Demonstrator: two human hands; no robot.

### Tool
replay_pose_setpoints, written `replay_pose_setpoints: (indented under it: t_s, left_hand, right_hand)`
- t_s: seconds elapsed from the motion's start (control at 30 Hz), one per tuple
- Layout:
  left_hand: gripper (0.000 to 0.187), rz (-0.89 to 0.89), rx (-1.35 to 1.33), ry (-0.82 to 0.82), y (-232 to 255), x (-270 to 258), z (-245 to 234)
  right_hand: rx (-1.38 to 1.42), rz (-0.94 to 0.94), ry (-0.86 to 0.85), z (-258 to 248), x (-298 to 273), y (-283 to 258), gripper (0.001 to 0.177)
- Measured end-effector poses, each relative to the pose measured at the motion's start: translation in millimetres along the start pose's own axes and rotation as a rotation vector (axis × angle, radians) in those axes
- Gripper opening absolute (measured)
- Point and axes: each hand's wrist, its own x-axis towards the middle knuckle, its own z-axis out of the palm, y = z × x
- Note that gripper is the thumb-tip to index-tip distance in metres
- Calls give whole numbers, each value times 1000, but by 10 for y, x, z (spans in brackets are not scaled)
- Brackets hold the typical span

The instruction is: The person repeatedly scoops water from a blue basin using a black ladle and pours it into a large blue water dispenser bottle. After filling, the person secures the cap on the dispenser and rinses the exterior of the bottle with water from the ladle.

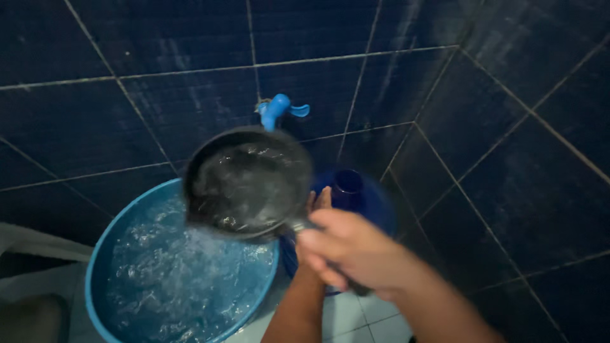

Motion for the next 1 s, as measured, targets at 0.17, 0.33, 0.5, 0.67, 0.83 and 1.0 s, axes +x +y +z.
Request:
replay_pose_setpoints:
  t_s: [0.17, 0.33, 0.5, 0.67, 0.83, 1.0]
  left_hand:
    - [48, -280, -195, -559, 46, 156, -176]
    - [80, -240, -256, -286, 147, 326, -495]
    - [79, -252, -261, -301, 207, 340, -515]
    - [81, -256, -232, -319, 221, 329, -483]
    - [81, -265, -227, -351, 232, 349, -493]
    - [79, -262, -200, -356, 232, 338, -483]
  right_hand:
    - [84, -74, 298, -357, -648, -122, 21]
    - [109, 4, 668, -616, -874, -62, 24]
    - [-106, 103, 855, -926, -978, 79, 23]
    - [-251, 169, 905, -1035, -1002, 180, 22]
    - [-313, 270, 938, -986, -971, 110, 25]
    - [-369, 238, 994, -880, -958, -17, 28]
